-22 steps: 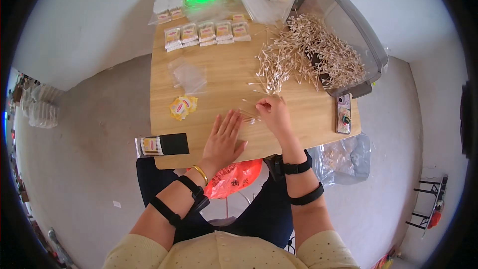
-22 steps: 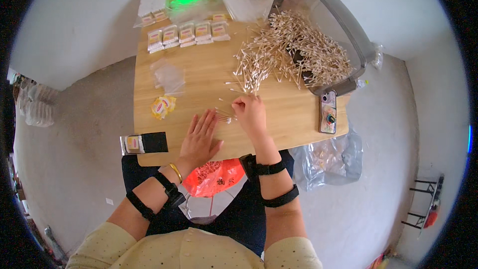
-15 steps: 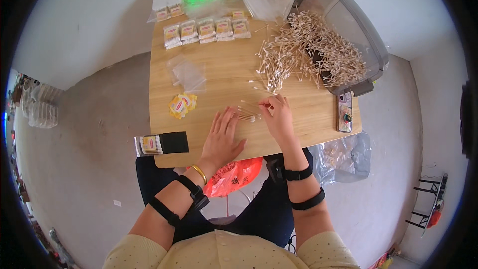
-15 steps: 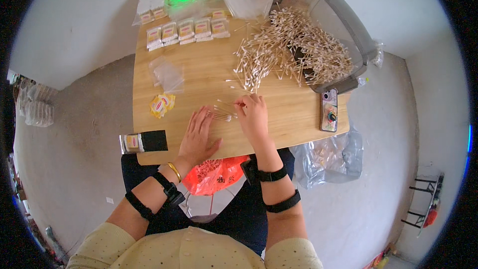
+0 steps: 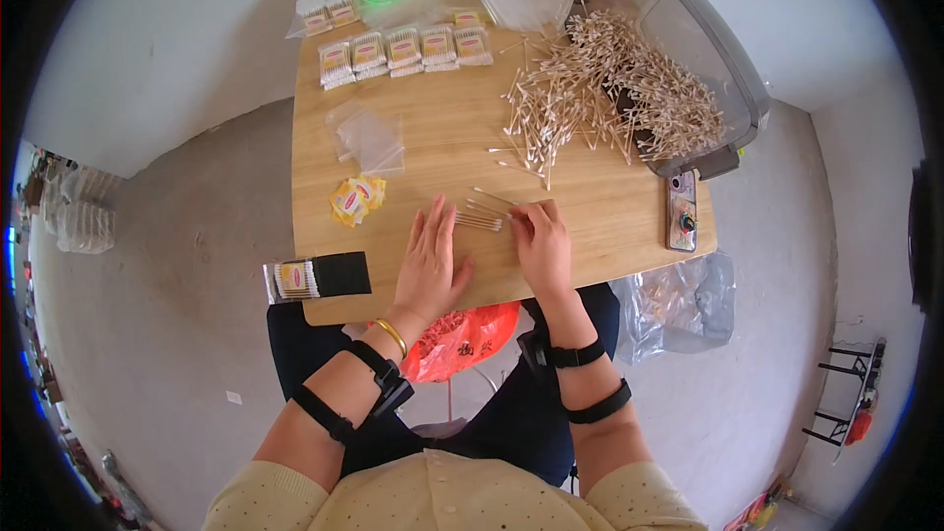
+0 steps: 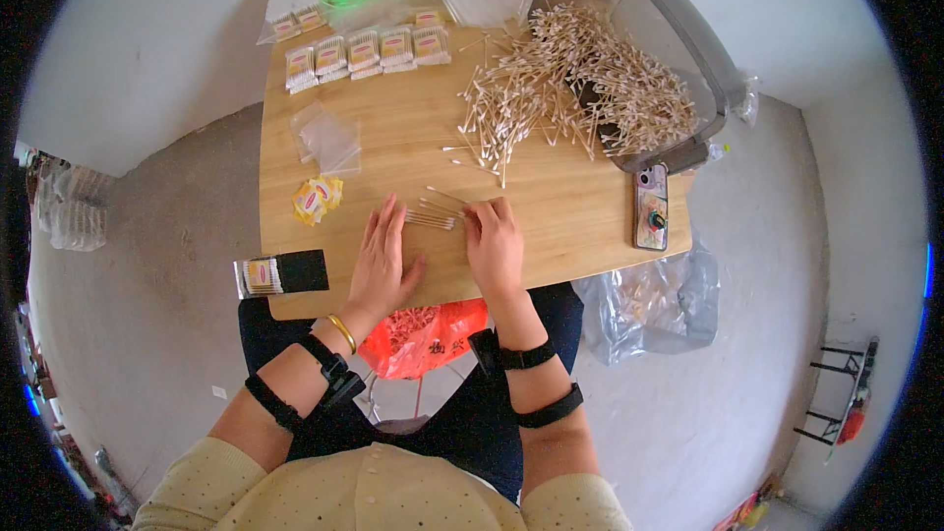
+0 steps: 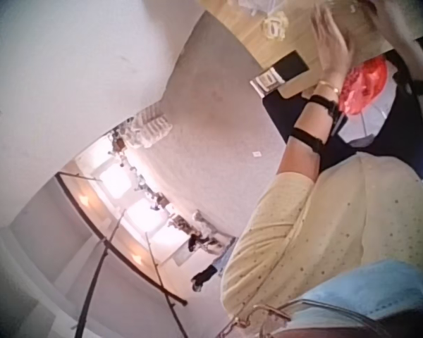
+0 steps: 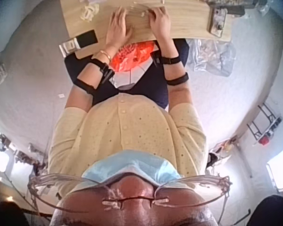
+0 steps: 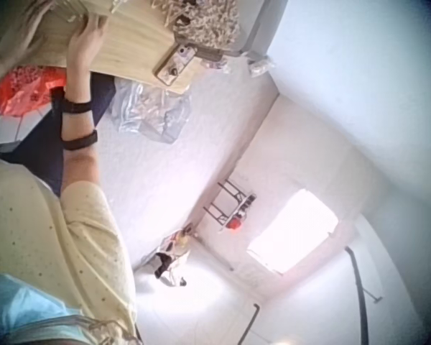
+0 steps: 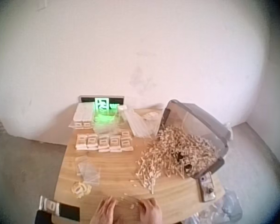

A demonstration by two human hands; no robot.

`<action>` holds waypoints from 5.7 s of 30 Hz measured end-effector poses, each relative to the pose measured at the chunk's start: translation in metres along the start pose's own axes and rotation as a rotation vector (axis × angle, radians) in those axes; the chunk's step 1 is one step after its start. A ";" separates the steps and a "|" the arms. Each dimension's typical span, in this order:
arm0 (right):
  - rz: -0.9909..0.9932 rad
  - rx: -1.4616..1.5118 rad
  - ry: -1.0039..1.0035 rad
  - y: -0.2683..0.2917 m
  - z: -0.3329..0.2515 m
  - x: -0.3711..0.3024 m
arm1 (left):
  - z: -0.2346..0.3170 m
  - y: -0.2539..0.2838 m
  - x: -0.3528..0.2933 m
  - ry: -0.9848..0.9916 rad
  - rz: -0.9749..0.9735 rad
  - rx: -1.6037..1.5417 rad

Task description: Manually counting and packaging cotton swabs into small plastic bags.

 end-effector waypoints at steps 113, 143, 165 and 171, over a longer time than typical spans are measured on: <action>-0.173 -0.001 0.415 -0.032 -0.019 0.032 | 0.004 -0.008 0.001 -0.061 -0.111 0.136; 0.054 0.094 0.034 -0.001 -0.005 -0.005 | 0.004 -0.008 0.000 -0.080 -0.164 0.207; 0.087 0.415 -0.068 -0.020 -0.018 -0.015 | -0.019 -0.004 0.000 -0.041 -0.152 0.248; 0.112 0.348 -0.086 0.002 -0.004 -0.021 | -0.009 0.004 0.004 -0.100 -0.226 0.248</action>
Point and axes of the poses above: each hand's wrist, its own x-axis towards the middle knuckle, its own y-axis out of the back of the hand, z = x × y, the point moved 4 cm from there along x, towards the middle knuckle, and after that the axes turned 11 degrees about z, right-handed, at the moved point
